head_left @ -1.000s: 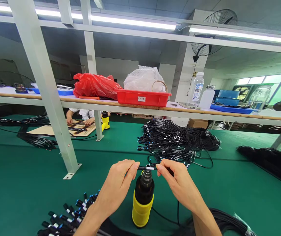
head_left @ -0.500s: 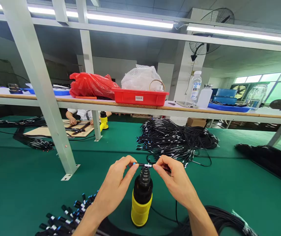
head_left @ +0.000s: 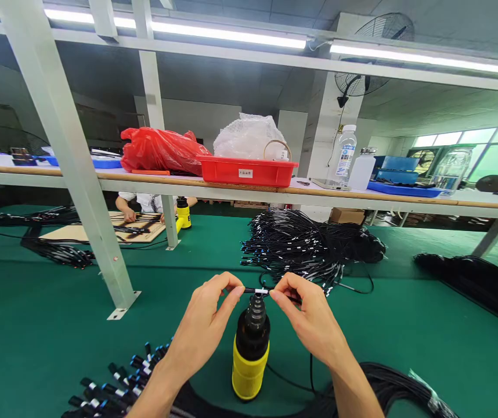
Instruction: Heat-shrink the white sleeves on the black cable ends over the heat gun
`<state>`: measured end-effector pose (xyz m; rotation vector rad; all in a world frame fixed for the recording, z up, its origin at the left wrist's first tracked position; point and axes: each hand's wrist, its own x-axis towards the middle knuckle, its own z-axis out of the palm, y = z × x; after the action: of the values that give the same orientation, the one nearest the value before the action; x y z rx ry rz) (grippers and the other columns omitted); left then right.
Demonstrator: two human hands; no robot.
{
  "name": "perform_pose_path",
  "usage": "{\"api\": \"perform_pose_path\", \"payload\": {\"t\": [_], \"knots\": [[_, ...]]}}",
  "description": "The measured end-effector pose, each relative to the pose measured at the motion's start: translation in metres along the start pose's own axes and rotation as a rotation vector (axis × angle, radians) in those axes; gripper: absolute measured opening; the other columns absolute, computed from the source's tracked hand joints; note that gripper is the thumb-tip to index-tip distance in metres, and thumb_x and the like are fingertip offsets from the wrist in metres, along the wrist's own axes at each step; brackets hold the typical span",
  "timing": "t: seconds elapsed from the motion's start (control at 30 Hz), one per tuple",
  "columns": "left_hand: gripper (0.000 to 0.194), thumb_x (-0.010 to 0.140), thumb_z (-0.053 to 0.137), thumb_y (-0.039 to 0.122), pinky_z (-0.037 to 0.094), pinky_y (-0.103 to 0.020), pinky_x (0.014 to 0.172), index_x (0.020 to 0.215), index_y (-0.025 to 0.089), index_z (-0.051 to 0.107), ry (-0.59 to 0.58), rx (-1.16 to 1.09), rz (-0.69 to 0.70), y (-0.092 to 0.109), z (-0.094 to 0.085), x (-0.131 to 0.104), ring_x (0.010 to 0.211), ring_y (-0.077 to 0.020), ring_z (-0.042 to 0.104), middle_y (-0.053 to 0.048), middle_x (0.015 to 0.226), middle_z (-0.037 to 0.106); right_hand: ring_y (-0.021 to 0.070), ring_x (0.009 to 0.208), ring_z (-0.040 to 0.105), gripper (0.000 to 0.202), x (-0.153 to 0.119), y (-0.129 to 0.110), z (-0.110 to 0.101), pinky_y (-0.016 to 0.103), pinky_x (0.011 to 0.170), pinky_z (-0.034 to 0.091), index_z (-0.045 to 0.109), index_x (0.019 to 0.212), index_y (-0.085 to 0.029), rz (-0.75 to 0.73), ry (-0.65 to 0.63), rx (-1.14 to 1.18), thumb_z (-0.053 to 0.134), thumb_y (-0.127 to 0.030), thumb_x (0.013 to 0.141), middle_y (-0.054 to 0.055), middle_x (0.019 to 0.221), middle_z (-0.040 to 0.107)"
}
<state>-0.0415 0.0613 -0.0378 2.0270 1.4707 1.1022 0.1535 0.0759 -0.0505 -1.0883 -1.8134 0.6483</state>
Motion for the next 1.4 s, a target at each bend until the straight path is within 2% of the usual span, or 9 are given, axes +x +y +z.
{"api": "perform_pose_path", "payload": {"t": [0.37, 0.57, 0.63, 0.7, 0.77, 0.83, 0.93, 1.1, 1.4], "knots": [[0.019, 0.096, 0.041, 0.039, 0.038, -0.028, 0.076, 0.092, 0.026, 0.055, 0.014, 0.016, 0.034, 0.001, -0.001, -0.001, 0.088, -0.018, 0.052, 0.002, 0.091, 0.059, 0.0129, 0.065, 0.047, 0.018, 0.001, -0.002, 0.001, 0.024, 0.057, 0.033, 0.054, 0.073, -0.02, 0.004, 0.026, -0.018, 0.055, -0.026, 0.09, -0.004, 0.068, 0.054], [0.026, 0.095, 0.039, 0.048, 0.04, -0.03, 0.078, 0.1, 0.027, 0.055, 0.066, 0.017, -0.045, -0.007, -0.006, -0.001, 0.09, -0.0186, 0.056, 0.002, 0.094, 0.063, 0.0135, 0.059, 0.047, 0.031, 0.011, 0.013, -0.001, 0.025, 0.053, 0.034, 0.057, 0.07, -0.02, 0.031, 0.092, -0.039, 0.051, -0.041, 0.092, -0.002, 0.061, 0.053], [0.027, 0.095, 0.04, 0.048, 0.041, -0.03, 0.079, 0.102, 0.027, 0.055, 0.062, 0.062, -0.076, -0.021, -0.012, -0.002, 0.092, -0.0192, 0.057, 0.001, 0.096, 0.064, 0.0162, 0.062, 0.055, 0.033, 0.017, 0.036, -0.002, 0.027, 0.057, 0.041, 0.063, 0.077, -0.02, 0.074, 0.143, -0.058, 0.048, -0.045, 0.091, 0.001, 0.067, 0.061], [0.024, 0.094, 0.039, 0.043, 0.042, -0.03, 0.081, 0.098, 0.025, 0.055, 0.023, 0.168, -0.095, -0.044, -0.018, -0.006, 0.094, -0.0191, 0.058, 0.0, 0.097, 0.064, 0.021, 0.083, 0.065, 0.036, 0.019, 0.067, -0.002, 0.032, 0.075, 0.05, 0.067, 0.099, -0.019, 0.12, 0.188, -0.092, 0.045, -0.047, 0.091, 0.007, 0.094, 0.071], [0.018, 0.093, 0.039, 0.032, 0.042, -0.029, 0.083, 0.096, 0.024, 0.055, -0.061, 0.325, -0.121, -0.073, -0.022, -0.013, 0.093, -0.0181, 0.059, -0.001, 0.096, 0.065, 0.0275, 0.105, 0.063, 0.044, 0.015, 0.101, 0.0, 0.042, 0.091, 0.048, 0.062, 0.114, -0.016, 0.165, 0.204, -0.121, 0.045, -0.047, 0.088, 0.014, 0.119, 0.066], [0.019, 0.088, 0.039, 0.019, 0.042, -0.028, 0.083, 0.099, 0.023, 0.054, -0.176, 0.463, -0.162, -0.107, -0.021, -0.023, 0.092, -0.0171, 0.061, -0.001, 0.095, 0.065, 0.0336, 0.111, 0.06, 0.049, 0.005, 0.131, 0.003, 0.05, 0.092, 0.048, 0.061, 0.115, -0.013, 0.225, 0.2, -0.148, 0.047, -0.047, 0.083, 0.02, 0.122, 0.064], [0.03, 0.075, 0.044, 0.005, 0.042, -0.028, 0.084, 0.095, 0.023, 0.058, -0.29, 0.537, -0.213, -0.153, -0.011, -0.041, 0.096, -0.0169, 0.061, -0.001, 0.097, 0.067, 0.0357, 0.11, 0.062, 0.05, -0.016, 0.159, 0.008, 0.052, 0.089, 0.05, 0.062, 0.112, -0.014, 0.293, 0.178, -0.175, 0.05, -0.049, 0.079, 0.02, 0.116, 0.067], [0.039, 0.066, 0.045, 0.0, 0.036, -0.035, 0.09, 0.095, 0.021, 0.063, -0.452, 0.655, -0.197, -0.196, 0.008, -0.057, 0.104, -0.0226, 0.058, -0.004, 0.105, 0.069, 0.0307, 0.108, 0.063, 0.045, -0.039, 0.171, 0.01, 0.045, 0.09, 0.05, 0.064, 0.112, -0.017, 0.299, 0.14, -0.185, 0.051, -0.048, 0.081, 0.014, 0.113, 0.069], [0.027, 0.08, 0.044, 0.011, 0.038, -0.041, 0.088, 0.088, 0.021, 0.067, -0.554, 0.785, -0.082, -0.212, 0.009, -0.053, 0.096, -0.0248, 0.06, -0.007, 0.096, 0.071, 0.0268, 0.105, 0.064, 0.035, -0.06, 0.173, 0.002, 0.04, 0.09, 0.05, 0.066, 0.109, -0.02, 0.306, 0.179, -0.183, 0.054, -0.043, 0.084, 0.009, 0.11, 0.071]]}}
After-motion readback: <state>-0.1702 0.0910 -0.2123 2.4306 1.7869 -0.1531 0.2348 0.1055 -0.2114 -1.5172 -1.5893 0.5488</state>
